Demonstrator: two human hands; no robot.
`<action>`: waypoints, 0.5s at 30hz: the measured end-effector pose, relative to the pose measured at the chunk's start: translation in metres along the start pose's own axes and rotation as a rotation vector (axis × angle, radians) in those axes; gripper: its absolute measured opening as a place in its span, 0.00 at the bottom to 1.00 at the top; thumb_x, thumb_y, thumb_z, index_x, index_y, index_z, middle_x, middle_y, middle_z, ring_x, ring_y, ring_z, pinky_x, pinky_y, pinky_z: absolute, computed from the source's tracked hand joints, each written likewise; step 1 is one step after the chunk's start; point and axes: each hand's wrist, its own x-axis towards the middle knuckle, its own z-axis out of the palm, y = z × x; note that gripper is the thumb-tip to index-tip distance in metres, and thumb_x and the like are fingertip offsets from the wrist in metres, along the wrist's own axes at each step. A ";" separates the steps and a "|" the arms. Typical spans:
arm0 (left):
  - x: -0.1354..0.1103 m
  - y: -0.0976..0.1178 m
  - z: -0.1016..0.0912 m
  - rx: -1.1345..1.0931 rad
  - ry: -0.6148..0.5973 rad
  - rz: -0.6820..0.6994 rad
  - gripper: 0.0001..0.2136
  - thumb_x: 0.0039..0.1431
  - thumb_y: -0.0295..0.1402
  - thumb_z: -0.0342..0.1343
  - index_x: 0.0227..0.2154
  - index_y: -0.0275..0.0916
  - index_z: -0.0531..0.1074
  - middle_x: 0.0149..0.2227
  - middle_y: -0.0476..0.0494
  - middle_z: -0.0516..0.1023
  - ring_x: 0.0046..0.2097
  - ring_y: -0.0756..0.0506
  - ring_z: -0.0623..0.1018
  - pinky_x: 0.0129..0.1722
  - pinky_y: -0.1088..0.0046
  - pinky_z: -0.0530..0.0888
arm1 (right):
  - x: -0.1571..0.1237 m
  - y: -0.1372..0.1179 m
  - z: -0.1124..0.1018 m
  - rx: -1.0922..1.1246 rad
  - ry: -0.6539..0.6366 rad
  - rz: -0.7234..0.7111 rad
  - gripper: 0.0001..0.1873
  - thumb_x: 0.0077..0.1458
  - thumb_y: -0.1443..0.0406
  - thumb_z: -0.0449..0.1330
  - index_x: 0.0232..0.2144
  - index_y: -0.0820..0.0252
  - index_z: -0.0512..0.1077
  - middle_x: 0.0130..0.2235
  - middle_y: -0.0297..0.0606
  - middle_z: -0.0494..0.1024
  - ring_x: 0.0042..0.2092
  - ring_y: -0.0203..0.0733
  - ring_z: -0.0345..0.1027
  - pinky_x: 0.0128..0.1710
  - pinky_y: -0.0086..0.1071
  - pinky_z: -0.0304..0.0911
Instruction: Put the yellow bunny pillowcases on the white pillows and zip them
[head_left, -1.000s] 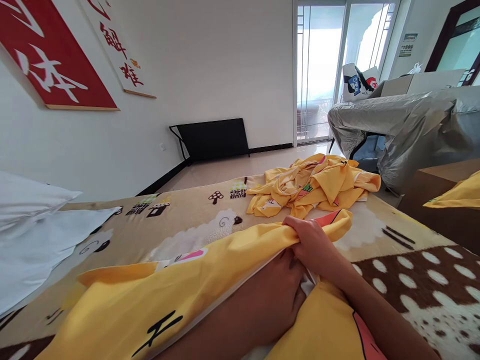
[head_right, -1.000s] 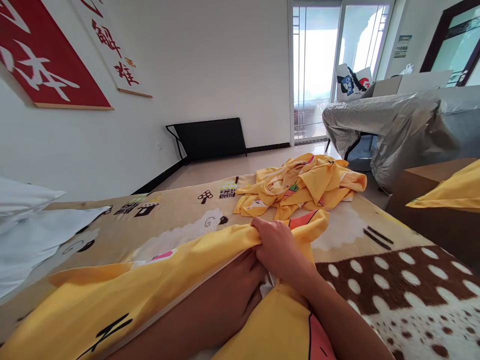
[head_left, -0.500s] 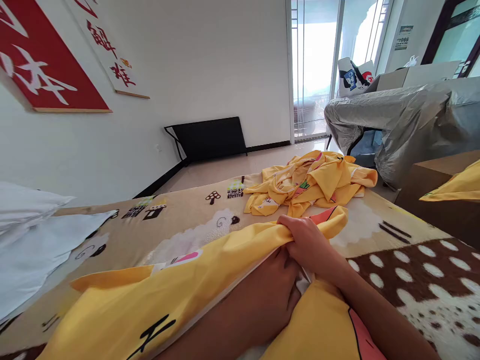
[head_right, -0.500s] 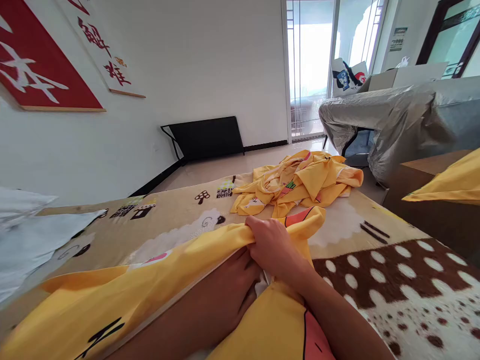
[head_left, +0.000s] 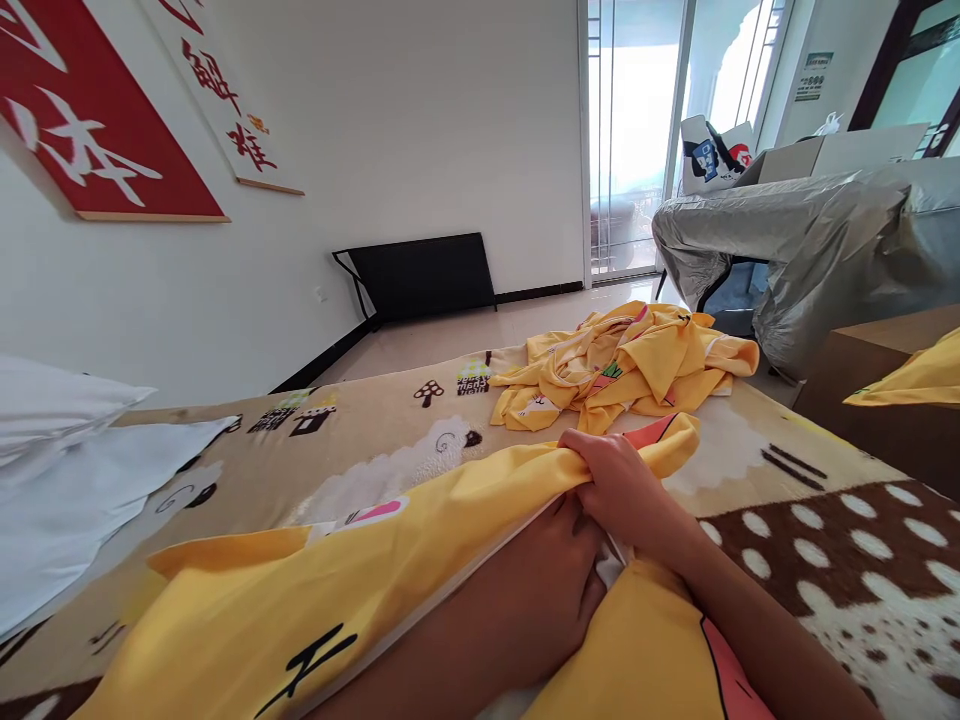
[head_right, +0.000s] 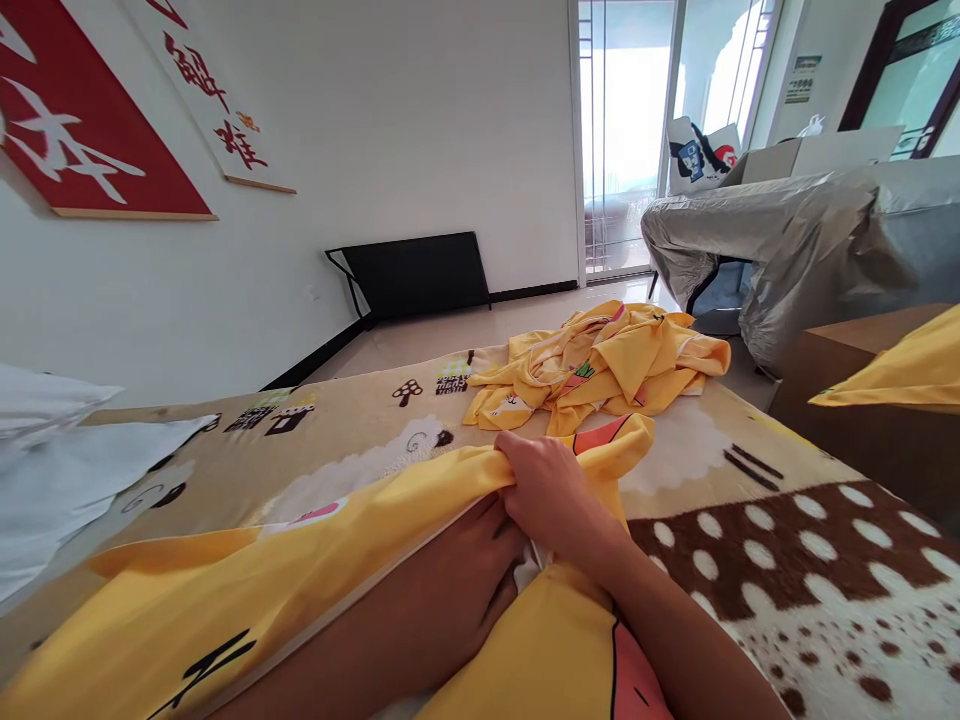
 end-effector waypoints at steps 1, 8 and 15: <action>0.000 0.000 0.000 0.001 -0.001 -0.001 0.18 0.57 0.31 0.48 0.51 0.40 0.65 0.56 0.39 0.67 0.56 0.36 0.66 0.59 0.52 0.60 | 0.000 0.000 0.000 0.001 0.001 0.000 0.09 0.38 0.72 0.49 0.25 0.57 0.63 0.27 0.35 0.72 0.29 0.38 0.54 0.30 0.29 0.43; 0.000 0.002 -0.002 0.010 -0.016 -0.012 0.19 0.57 0.30 0.48 0.52 0.41 0.64 0.56 0.39 0.67 0.57 0.37 0.66 0.59 0.52 0.61 | -0.001 0.001 0.001 -0.009 -0.004 0.007 0.08 0.39 0.72 0.49 0.25 0.57 0.62 0.27 0.35 0.72 0.29 0.38 0.54 0.29 0.29 0.42; 0.001 0.000 -0.001 0.013 -0.062 -0.061 0.19 0.59 0.34 0.47 0.54 0.39 0.64 0.58 0.39 0.65 0.59 0.39 0.63 0.62 0.55 0.57 | -0.001 0.001 0.001 0.012 -0.003 -0.006 0.07 0.40 0.72 0.49 0.24 0.57 0.60 0.25 0.33 0.69 0.28 0.37 0.52 0.30 0.29 0.42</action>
